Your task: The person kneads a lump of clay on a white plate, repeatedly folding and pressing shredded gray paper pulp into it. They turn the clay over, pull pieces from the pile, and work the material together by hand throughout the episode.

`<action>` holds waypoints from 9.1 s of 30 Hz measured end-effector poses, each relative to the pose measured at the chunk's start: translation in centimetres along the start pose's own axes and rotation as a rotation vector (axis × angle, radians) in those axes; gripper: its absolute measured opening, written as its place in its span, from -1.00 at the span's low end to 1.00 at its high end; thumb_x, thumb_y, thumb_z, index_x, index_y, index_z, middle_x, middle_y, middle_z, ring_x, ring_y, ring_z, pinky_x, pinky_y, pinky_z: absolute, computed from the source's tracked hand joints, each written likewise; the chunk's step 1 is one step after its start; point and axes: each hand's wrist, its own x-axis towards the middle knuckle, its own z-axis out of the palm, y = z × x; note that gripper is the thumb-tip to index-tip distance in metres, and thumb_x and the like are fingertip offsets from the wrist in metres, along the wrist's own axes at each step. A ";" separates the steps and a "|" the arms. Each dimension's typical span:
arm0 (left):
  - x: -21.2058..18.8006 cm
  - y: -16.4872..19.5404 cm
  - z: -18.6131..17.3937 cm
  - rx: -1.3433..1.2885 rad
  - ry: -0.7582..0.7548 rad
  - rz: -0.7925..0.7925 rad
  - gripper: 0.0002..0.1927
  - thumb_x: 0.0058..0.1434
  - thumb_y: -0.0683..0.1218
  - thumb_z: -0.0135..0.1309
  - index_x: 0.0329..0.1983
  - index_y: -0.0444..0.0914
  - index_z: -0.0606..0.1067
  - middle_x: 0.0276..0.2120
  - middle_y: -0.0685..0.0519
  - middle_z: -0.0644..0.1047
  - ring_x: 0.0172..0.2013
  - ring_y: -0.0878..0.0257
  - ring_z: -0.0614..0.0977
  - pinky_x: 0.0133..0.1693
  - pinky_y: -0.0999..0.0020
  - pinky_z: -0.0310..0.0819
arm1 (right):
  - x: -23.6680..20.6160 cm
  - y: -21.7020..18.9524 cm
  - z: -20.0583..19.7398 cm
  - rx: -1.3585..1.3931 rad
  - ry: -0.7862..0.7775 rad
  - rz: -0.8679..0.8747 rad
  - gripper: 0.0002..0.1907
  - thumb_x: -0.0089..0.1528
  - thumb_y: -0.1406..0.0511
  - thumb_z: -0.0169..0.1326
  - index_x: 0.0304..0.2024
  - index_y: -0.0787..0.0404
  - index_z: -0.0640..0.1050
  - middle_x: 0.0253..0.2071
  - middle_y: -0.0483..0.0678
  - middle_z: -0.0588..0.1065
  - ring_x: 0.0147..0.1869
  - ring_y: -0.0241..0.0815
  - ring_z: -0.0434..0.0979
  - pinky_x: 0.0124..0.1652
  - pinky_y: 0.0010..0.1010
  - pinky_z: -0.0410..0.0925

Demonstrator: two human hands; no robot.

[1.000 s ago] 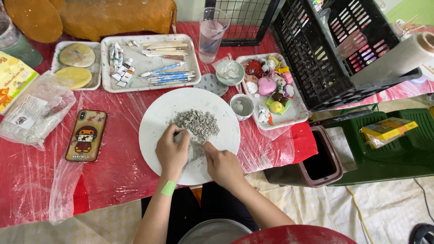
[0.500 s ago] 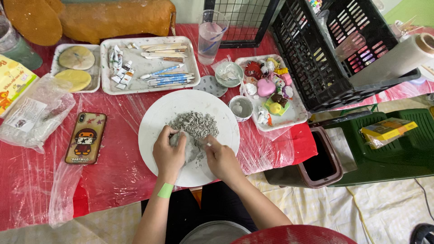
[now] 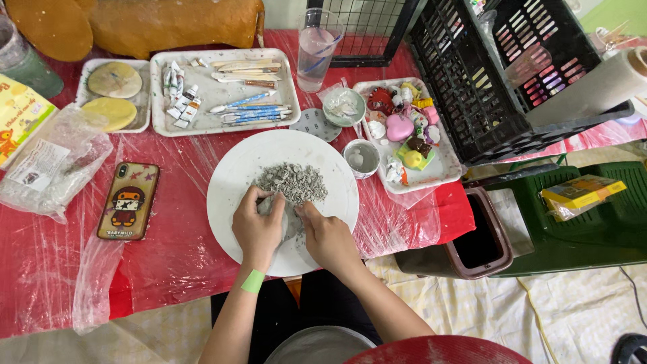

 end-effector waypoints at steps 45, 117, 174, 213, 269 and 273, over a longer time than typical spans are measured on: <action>0.3 -1.0 -0.5 -0.067 -0.102 -0.015 -0.77 0.36 -0.03 0.01 -0.34 -0.27 0.42 -0.48 -0.01 0.54 -0.45 0.17 0.56 -0.36 0.25 0.36 | 1.2 1.1 -3.2 0.288 -0.065 -0.024 -0.81 0.22 0.42 0.20 -0.13 0.29 0.52 -0.28 0.05 0.55 -0.30 -0.10 0.67 -0.35 -0.35 0.51; 0.2 -1.2 -0.9 -0.083 -0.050 0.085 -0.82 0.33 -0.07 0.07 -0.24 -0.29 0.43 -0.40 -0.07 0.50 -0.41 0.06 0.55 -0.32 0.20 0.39 | 2.1 1.2 -1.2 0.304 -0.118 0.077 -0.89 0.34 0.36 0.05 -0.09 0.22 0.45 -0.46 0.13 0.54 -0.42 0.19 0.56 -0.41 -0.08 0.39; -0.2 -0.4 -0.6 0.004 0.032 0.023 -0.82 0.39 -0.08 -0.09 -0.21 -0.31 0.42 -0.25 -0.10 0.57 -0.22 -0.08 0.61 -0.17 0.07 0.42 | 4.6 -1.9 -1.0 -0.089 -0.115 -0.077 -0.79 0.21 0.36 0.05 -0.09 0.16 0.51 -0.46 0.18 0.57 -0.37 0.25 0.60 -0.36 0.05 0.41; 0.2 -0.8 -0.5 -0.056 0.057 0.054 -0.84 0.39 -0.08 -0.04 -0.20 -0.28 0.44 -0.34 -0.05 0.55 -0.34 0.03 0.60 -0.26 0.16 0.42 | 1.6 1.2 -1.6 0.012 -0.031 -0.073 -0.82 0.26 0.33 0.05 -0.08 0.15 0.46 -0.47 0.09 0.58 -0.41 0.20 0.60 -0.41 0.01 0.42; 5.4 -5.0 -2.9 -0.121 -0.070 0.321 -0.78 0.29 -0.09 0.26 -0.16 -0.36 0.57 -0.24 -0.09 0.66 -0.21 0.09 0.72 -0.15 0.29 0.55 | 2.9 0.6 0.6 0.020 0.088 -0.295 -0.74 0.23 0.43 0.05 -0.05 0.12 0.59 -0.31 0.00 0.62 -0.35 0.12 0.61 -0.37 -0.13 0.44; 5.1 -5.1 -2.8 -0.113 -0.040 0.326 -0.79 0.29 -0.10 0.26 -0.16 -0.36 0.57 -0.24 -0.10 0.66 -0.20 0.09 0.73 -0.15 0.30 0.56 | 2.9 0.4 0.5 0.034 0.064 -0.248 -0.75 0.24 0.43 0.05 -0.06 0.11 0.60 -0.35 0.00 0.61 -0.39 0.11 0.60 -0.38 -0.12 0.43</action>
